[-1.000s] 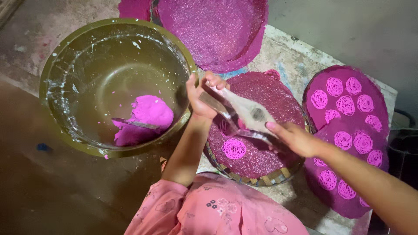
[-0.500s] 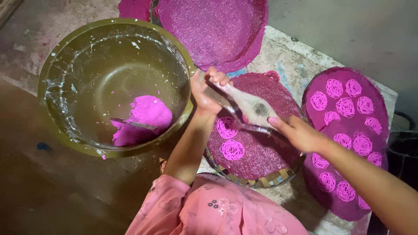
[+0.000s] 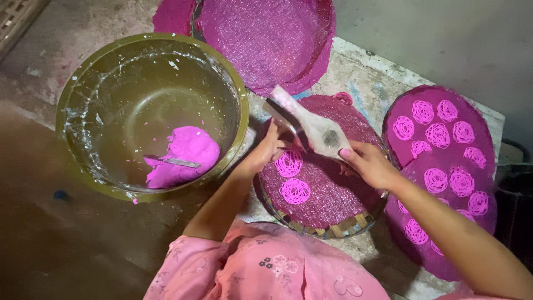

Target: The person loads pink paste into a handheld extruder and squeezes it into spiral coils on circular trays. They repeatedly refill the extruder from a bowl, then transfer a filled tray to a steamer and move finished trays to a drying rack.

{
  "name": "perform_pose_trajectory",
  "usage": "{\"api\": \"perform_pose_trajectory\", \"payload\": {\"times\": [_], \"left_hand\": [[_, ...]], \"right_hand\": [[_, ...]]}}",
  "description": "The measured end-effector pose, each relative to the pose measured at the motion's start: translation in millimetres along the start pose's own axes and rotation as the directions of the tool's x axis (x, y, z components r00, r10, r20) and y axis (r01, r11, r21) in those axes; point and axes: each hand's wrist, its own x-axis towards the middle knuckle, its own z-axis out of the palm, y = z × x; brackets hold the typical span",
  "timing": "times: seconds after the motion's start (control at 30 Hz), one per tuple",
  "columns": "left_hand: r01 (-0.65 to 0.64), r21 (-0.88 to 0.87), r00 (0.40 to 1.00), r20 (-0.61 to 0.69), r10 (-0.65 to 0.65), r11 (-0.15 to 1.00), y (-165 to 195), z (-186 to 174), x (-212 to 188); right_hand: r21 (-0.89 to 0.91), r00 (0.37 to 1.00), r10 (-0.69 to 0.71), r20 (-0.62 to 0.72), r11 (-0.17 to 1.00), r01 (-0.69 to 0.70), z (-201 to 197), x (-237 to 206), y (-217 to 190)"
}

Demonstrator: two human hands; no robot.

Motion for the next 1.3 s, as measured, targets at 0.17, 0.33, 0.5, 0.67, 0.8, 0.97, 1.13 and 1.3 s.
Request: {"api": "perform_pose_trajectory", "payload": {"times": [0.17, 0.33, 0.5, 0.67, 0.8, 0.97, 1.13, 1.3], "left_hand": [[-0.254, 0.722, 0.912, -0.041, 0.407, 0.643, -12, -15, -53], [-0.367, 0.876, 0.673, 0.018, 0.739, 0.314, 0, -20, -87], [-0.348, 0.877, 0.600, -0.064, 0.797, 0.332, 27, -29, -94], [0.033, 0.785, 0.880, -0.317, 0.355, 0.618, 30, -74, -94], [-0.260, 0.717, 0.851, -0.146, 0.504, 0.647, 17, -95, -49], [-0.193, 0.604, 0.962, -0.038, 0.269, 0.773, 2, -78, -29], [-0.315, 0.852, 0.844, 0.051, 0.534, 0.417, 5, -67, -67], [-0.347, -0.377, 0.890, 0.155, 0.428, 0.858, 63, -45, -35]], "right_hand": [[0.112, 0.980, -0.128, -0.154, 0.983, 0.146, 0, -11, 32], [0.132, 0.952, -0.159, -0.260, 0.971, 0.198, 4, -45, 89], [0.611, 0.891, -0.021, -0.453, 0.721, 0.327, 45, -71, 148], [0.665, 0.845, 0.029, -0.534, 0.631, 0.399, 69, -107, 165], [0.693, 0.853, 0.094, -0.513, 0.631, 0.347, 81, -112, 154], [0.711, 0.840, 0.168, -0.516, 0.631, 0.311, 94, -98, 125], [0.733, 0.968, 0.109, -0.227, 0.673, 0.096, 90, -86, 104], [0.662, 0.978, 0.204, 0.033, 0.729, -0.174, 98, -51, 59]]}}
